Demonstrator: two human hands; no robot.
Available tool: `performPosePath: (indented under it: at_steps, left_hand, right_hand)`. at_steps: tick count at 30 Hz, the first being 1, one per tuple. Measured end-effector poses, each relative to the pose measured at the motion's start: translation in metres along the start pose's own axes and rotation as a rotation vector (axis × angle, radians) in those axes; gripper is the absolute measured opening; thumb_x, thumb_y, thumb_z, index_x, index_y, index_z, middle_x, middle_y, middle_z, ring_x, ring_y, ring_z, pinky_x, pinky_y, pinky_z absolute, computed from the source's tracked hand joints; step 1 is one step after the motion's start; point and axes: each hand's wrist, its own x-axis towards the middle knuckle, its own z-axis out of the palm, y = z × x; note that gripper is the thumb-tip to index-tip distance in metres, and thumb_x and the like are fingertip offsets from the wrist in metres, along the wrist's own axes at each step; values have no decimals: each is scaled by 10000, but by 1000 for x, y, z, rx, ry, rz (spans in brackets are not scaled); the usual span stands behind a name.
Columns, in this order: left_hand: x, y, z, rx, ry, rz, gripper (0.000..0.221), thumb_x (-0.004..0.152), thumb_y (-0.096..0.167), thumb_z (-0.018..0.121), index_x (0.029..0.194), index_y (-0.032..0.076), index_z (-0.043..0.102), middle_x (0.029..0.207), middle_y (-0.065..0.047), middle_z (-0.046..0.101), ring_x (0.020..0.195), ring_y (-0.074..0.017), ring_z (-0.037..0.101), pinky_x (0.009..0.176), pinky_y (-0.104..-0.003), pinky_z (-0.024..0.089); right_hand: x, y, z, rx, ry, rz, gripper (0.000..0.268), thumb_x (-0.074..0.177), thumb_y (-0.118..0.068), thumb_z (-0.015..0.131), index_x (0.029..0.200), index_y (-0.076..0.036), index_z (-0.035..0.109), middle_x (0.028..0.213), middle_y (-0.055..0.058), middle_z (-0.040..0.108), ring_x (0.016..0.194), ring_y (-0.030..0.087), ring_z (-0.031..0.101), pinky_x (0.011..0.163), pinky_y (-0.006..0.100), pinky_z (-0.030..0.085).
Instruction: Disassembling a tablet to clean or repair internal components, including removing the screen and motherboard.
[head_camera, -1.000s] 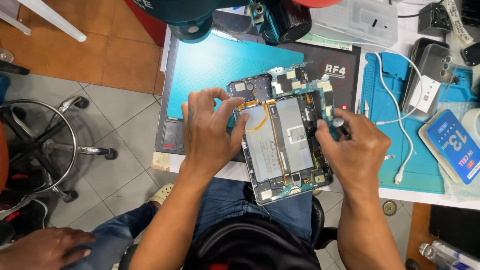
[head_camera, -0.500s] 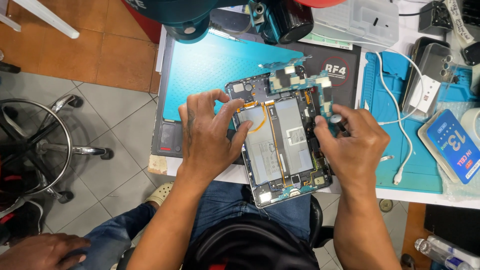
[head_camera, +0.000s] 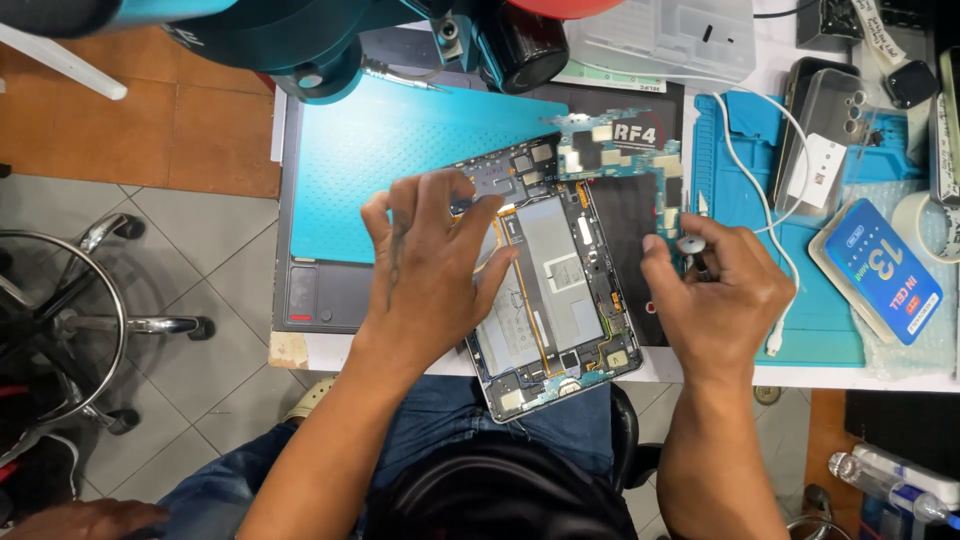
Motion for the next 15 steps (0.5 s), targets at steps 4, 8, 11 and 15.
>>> performPosePath:
  at_steps: [4,8,11,15]
  left_hand:
    - [9,2,19,-82,-55,22,481,813,329,893,1180,75,714,1151,-93,463,1040,-334,445,871,-503,321]
    - [16,6,30,-38,-100,47,468,841,346,848,1193,81,691,1136,-95,445,1011,-338,415,862,-517,331]
    - [20,9,31,-106,-138,-5,387,860,288,762,1178,68,748,1032,-35,455,994,-275,437,909,-477,291]
    - [21,5,24,-134,-99,-8,344,865,288,776,1133,72,767,990,-36,467,954,-272,450,885,-460,289]
  right_hand:
    - [0,-10,7,67,-17,10,225,925,-99,894,1109,-7,802,805,96,652,630,160,521,563,310,419]
    - [2,-13,13,99,-13,25,242,907,-74,893,1114,11,801,774,78,599,630,154,470,552,302,382]
    - [2,-6,17,295,43,60,273,807,39,924,1046,57,793,759,171,665,497,242,582,458,339,459]
    - [-7,17,19,840,-152,516,246,820,48,783,1060,89,741,640,118,598,383,71,448,344,272,404]
